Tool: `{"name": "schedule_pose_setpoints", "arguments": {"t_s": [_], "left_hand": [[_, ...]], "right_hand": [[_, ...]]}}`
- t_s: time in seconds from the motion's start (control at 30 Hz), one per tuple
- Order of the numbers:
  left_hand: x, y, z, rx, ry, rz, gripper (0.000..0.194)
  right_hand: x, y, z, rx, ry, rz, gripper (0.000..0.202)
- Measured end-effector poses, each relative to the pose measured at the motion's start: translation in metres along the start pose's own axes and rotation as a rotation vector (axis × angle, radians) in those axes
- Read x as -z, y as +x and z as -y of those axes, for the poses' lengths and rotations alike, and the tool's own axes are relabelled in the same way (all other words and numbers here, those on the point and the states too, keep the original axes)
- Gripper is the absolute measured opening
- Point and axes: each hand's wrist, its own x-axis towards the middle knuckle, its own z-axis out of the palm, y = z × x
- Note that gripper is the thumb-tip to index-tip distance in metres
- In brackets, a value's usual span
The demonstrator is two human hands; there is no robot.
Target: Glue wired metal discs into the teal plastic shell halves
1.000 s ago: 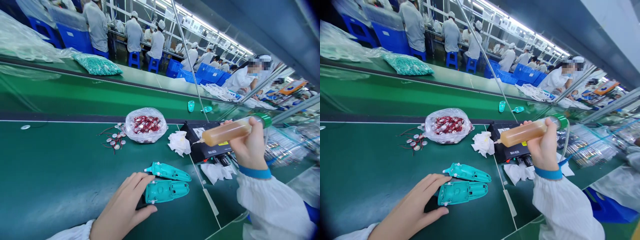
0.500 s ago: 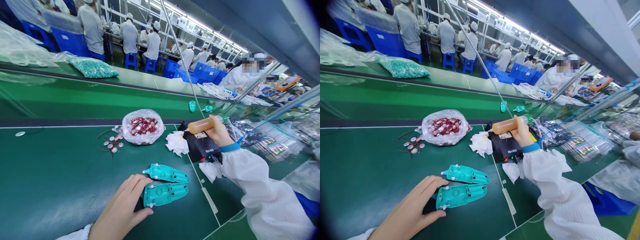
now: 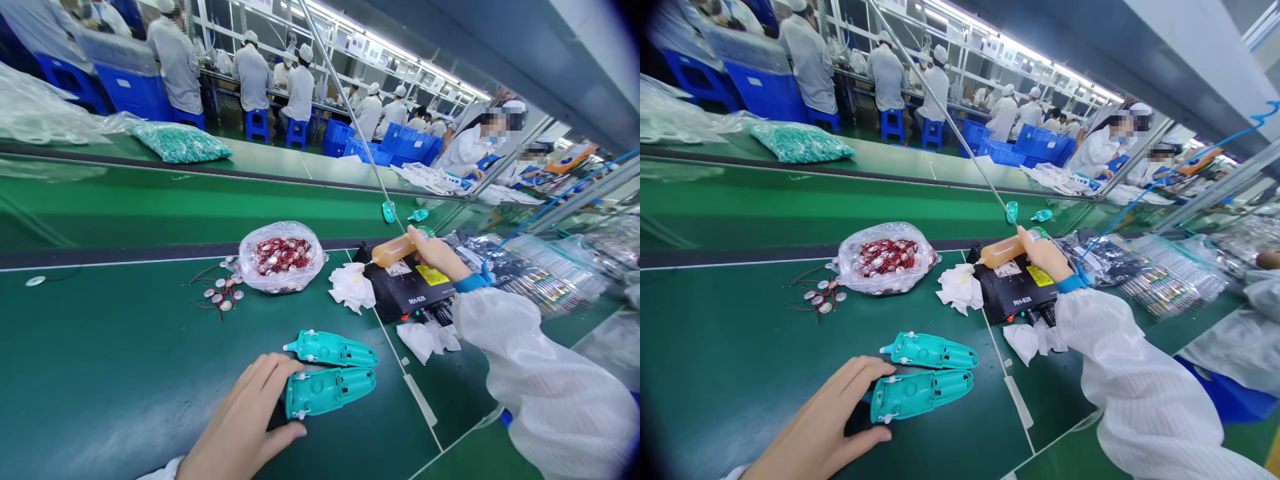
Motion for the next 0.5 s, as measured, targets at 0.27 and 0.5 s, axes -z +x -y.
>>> {"name": "schedule_pose_setpoints", "arguments": {"t_s": [0.27,0.5], "left_hand": [[-0.001,0.001,0.002,0.016,-0.006,-0.016,0.064],[-0.005,-0.004,0.011,0.008,0.025,-0.043,0.065]], "right_hand": [[0.008,-0.043,0.012,0.016,-0.163,0.036,0.066],[0.012,-0.113,-0.02,0.318,-0.19,0.219,0.033]]}}
